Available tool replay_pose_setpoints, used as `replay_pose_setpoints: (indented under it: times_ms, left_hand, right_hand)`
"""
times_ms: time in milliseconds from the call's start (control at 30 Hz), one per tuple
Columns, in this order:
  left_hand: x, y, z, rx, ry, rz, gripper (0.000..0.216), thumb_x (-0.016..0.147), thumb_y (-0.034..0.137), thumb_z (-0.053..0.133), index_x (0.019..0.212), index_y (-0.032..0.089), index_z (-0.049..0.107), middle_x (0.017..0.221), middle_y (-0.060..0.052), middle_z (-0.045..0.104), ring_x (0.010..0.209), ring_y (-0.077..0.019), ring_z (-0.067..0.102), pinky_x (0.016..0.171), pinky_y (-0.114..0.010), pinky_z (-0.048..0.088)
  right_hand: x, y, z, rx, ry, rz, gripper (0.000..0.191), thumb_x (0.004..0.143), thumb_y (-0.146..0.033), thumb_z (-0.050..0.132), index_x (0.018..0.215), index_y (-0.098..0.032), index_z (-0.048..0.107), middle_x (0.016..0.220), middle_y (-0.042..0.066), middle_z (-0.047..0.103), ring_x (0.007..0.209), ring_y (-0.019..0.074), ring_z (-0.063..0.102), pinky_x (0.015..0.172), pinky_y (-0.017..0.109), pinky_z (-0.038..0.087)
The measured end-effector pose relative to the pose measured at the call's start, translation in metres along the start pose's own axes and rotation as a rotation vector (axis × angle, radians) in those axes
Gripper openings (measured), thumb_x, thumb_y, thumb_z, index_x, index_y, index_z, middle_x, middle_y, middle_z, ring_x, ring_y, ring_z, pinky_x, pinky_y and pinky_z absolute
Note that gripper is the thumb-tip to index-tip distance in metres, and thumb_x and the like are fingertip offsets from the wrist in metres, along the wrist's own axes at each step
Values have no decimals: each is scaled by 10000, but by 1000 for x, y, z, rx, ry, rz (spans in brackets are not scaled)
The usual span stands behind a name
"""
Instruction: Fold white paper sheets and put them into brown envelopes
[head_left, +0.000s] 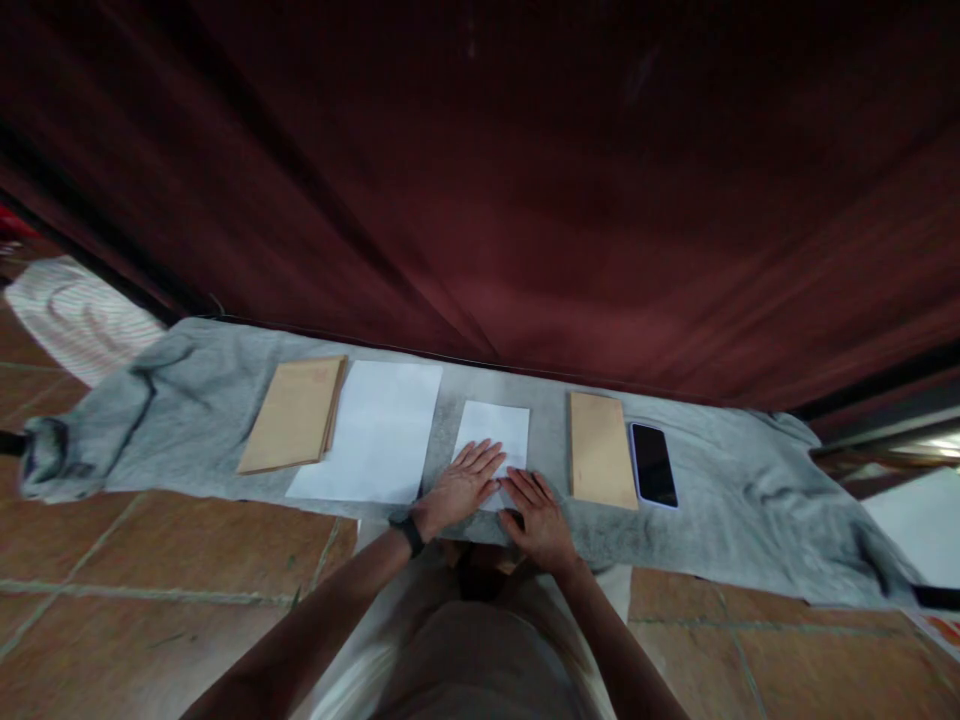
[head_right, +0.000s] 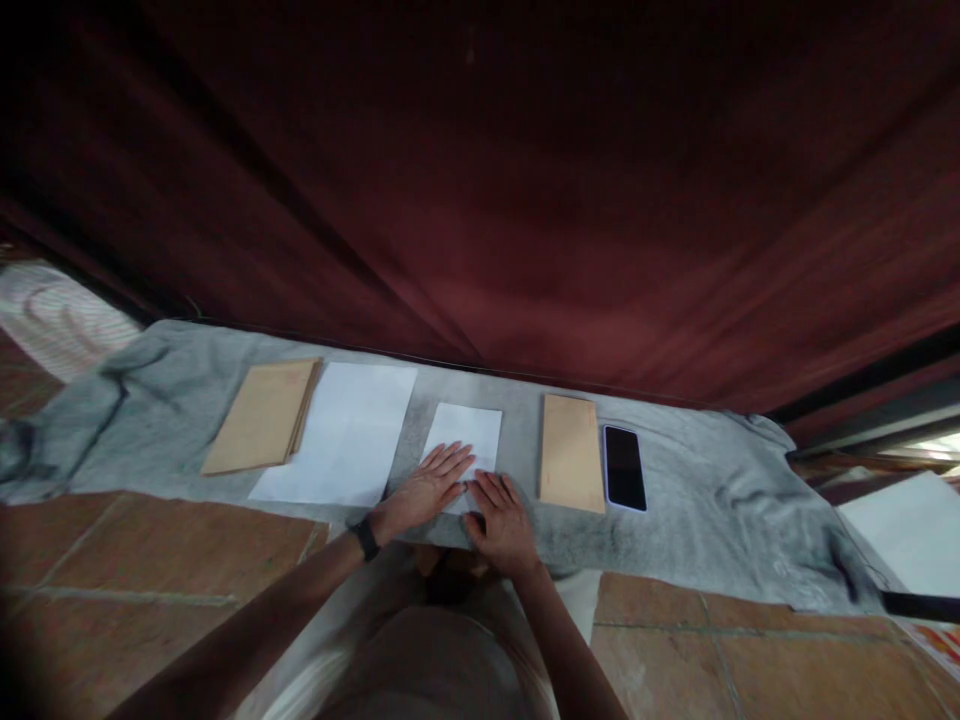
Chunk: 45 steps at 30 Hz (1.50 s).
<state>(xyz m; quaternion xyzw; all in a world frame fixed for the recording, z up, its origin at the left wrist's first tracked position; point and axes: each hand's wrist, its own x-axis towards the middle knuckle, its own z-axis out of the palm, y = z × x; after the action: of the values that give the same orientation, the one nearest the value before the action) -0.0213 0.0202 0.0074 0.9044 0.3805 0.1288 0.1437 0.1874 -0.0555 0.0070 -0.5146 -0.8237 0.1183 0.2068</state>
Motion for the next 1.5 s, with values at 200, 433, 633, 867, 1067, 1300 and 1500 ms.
replay_pose_setpoints:
  times_ms: [200,433,633,867,1067,1300,1500]
  left_hand:
    - [-55,16,-20,43,-70,-28,572,946,286,540,1498,178,437,1615,-115,379,1530,-264,259,1237,-456,250]
    - [-33,43,-26,162,-182,-102,645,855,109,445,1499,143,434,1621,-149,353,1519,-315,278,1207,-545,251]
    - [-31,43,-14,210,-126,-118,630,866,65,411,1487,161,455,1593,-153,404,1487,-310,352,1177,-541,310]
    - [-38,15,-26,-22,-20,-176,408,925,94,453,1267,206,644,1403,-117,621,1326,-259,553,1148,-451,380]
    - [-59,9,-37,-550,90,-320,168,899,361,633,967,264,752,1094,-63,756,1113,-246,660,1094,-393,445]
    - [-62,-2,-31,-765,372,-596,171,781,399,698,773,233,738,804,-18,730,781,-198,650,767,-281,524]
    - [-38,-1,-27,-648,469,-693,217,852,367,624,688,225,631,631,30,577,627,-146,529,623,-231,403]
  right_hand:
    - [-1,5,-1,-6,-29,-59,513,940,-286,565,1437,-164,543,1532,122,497,1436,265,439,1227,523,314]
    - [6,-1,-16,-84,-134,-99,625,793,-91,591,1412,-177,566,1566,132,447,1457,284,408,1231,497,311]
    - [7,3,-20,-77,-181,-131,705,756,-23,560,1440,-189,535,1586,115,422,1480,252,371,1226,445,337]
    - [5,21,-16,83,-59,-50,497,888,-44,487,1315,-238,650,1434,51,607,1358,205,529,1171,439,427]
    - [-10,26,-13,250,20,46,262,999,-221,500,1116,-273,728,1155,42,754,1126,210,679,1023,402,538]
    - [-7,16,-2,169,104,141,230,1016,-327,486,1030,-258,705,1092,60,748,1065,234,680,977,412,521]
    - [15,13,6,147,193,341,317,1027,-348,407,898,-253,681,851,41,737,815,214,714,764,303,534]
